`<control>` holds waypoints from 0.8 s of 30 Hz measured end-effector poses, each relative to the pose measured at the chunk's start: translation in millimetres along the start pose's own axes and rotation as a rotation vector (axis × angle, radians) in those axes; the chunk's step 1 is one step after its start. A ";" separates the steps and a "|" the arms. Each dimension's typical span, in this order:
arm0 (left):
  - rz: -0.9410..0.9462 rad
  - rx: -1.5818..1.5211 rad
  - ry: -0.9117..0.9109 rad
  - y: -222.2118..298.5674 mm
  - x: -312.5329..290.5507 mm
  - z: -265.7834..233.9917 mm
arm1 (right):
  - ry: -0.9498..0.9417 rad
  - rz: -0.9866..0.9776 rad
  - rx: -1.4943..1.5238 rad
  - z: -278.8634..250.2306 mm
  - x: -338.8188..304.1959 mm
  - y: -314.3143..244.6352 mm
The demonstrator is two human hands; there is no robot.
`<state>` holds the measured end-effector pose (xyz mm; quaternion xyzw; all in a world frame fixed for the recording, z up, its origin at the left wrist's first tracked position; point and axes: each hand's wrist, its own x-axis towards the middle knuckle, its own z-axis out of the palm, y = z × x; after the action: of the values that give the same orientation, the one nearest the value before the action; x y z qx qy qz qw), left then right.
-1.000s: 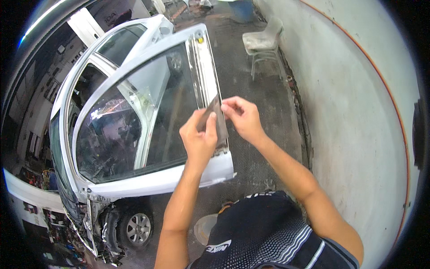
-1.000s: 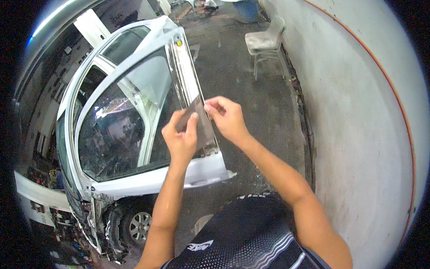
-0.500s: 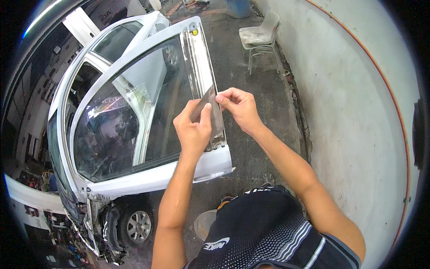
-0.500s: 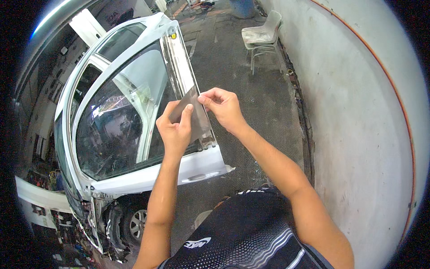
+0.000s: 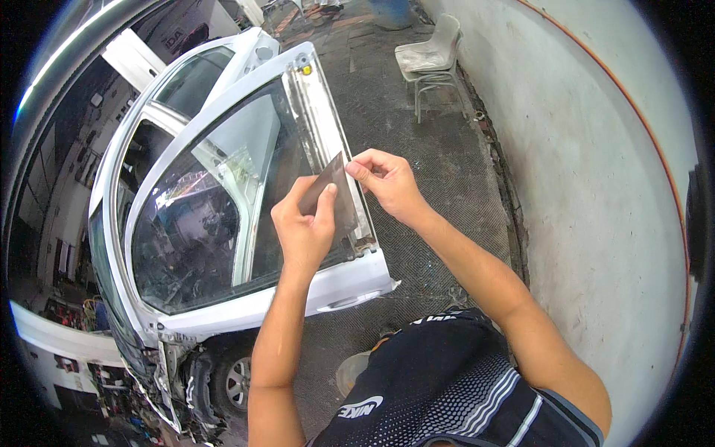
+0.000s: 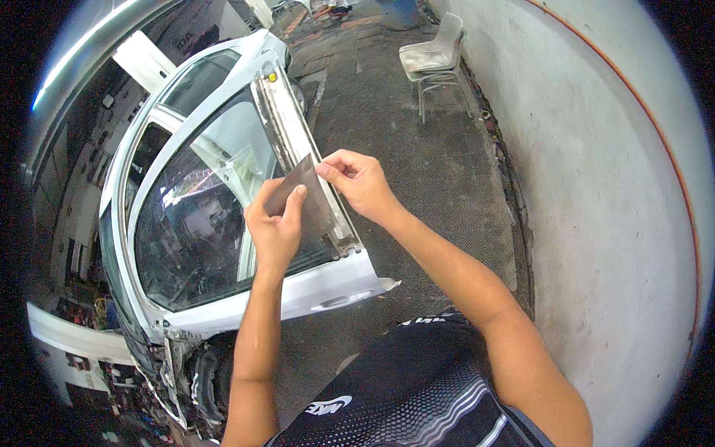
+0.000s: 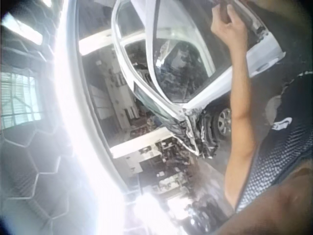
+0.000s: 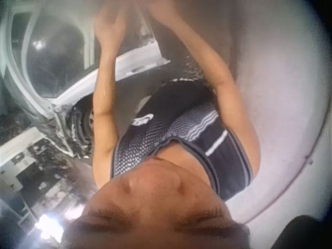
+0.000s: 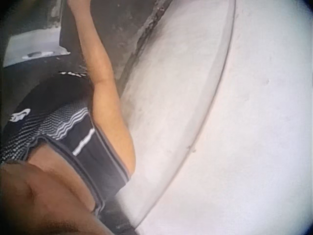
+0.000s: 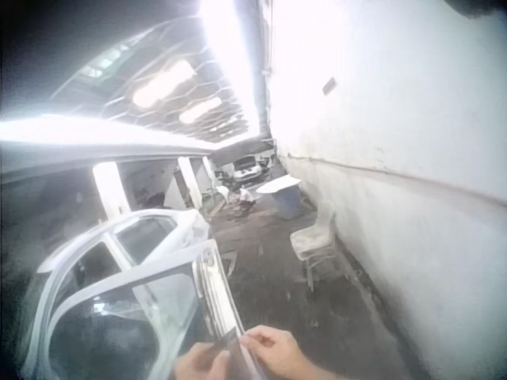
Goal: The person sands the exterior edge of a white car door using a sanding block. The person repeatedly rubs the sanding block along the door frame and window trim, focusing on smoothing the surface.
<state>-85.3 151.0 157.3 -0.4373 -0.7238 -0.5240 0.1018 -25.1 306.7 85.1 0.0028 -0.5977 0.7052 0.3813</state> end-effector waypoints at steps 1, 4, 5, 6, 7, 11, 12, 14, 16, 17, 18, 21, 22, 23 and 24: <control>0.009 0.022 0.000 -0.1 -0.1 0.0 | 0.005 0.017 0.030 3.1 -1.0 -2.6; 0.049 0.026 -0.016 -1.5 7.7 -0.3 | -0.010 -0.016 0.053 5.4 1.3 -0.9; 0.065 0.017 -0.023 -1.4 10.4 0.0 | -0.015 -0.020 0.039 5.2 -0.2 -0.6; 0.068 0.021 -0.034 0.4 12.3 -0.3 | -0.021 -0.021 0.029 5.2 0.2 0.0; 0.071 0.026 -0.046 4.1 14.0 -1.8 | -0.016 -0.021 0.021 4.6 1.3 0.2; 0.082 0.042 -0.087 2.7 21.7 -2.7 | -0.012 0.000 0.007 3.0 -1.4 1.7; 0.062 0.052 -0.115 4.4 24.1 -5.5 | -0.020 0.008 0.024 3.5 -0.9 1.3; 0.019 0.072 -0.169 10.4 30.0 -11.9 | -0.030 0.032 0.059 4.4 -1.4 1.2; 0.010 0.003 -0.186 9.9 34.2 -11.6 | -0.027 0.053 0.080 -1.3 0.4 0.3; 0.000 -0.012 -0.177 8.4 32.6 -9.5 | -0.041 0.038 0.064 -6.9 -0.3 1.8; -0.012 -0.021 -0.166 8.1 30.1 -8.4 | -0.029 0.053 0.062 -5.8 -1.2 0.8; -0.055 -0.085 0.020 -5.5 -4.7 0.1 | 0.024 0.030 0.039 1.0 -2.4 -1.4; -0.090 -0.118 0.070 -6.1 -15.6 3.3 | 0.069 -0.010 -0.031 3.2 -2.4 -3.6; -0.106 -0.143 0.085 -5.6 -23.7 5.3 | 0.113 -0.051 -0.101 5.8 -1.7 -7.9; -0.127 -0.165 0.104 -4.3 -31.6 5.2 | 0.152 -0.088 -0.169 8.5 -1.1 -13.7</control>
<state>-68.0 138.5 133.0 -0.3696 -0.6981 -0.6093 0.0695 -20.8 298.9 98.5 -0.0565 -0.6237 0.6330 0.4551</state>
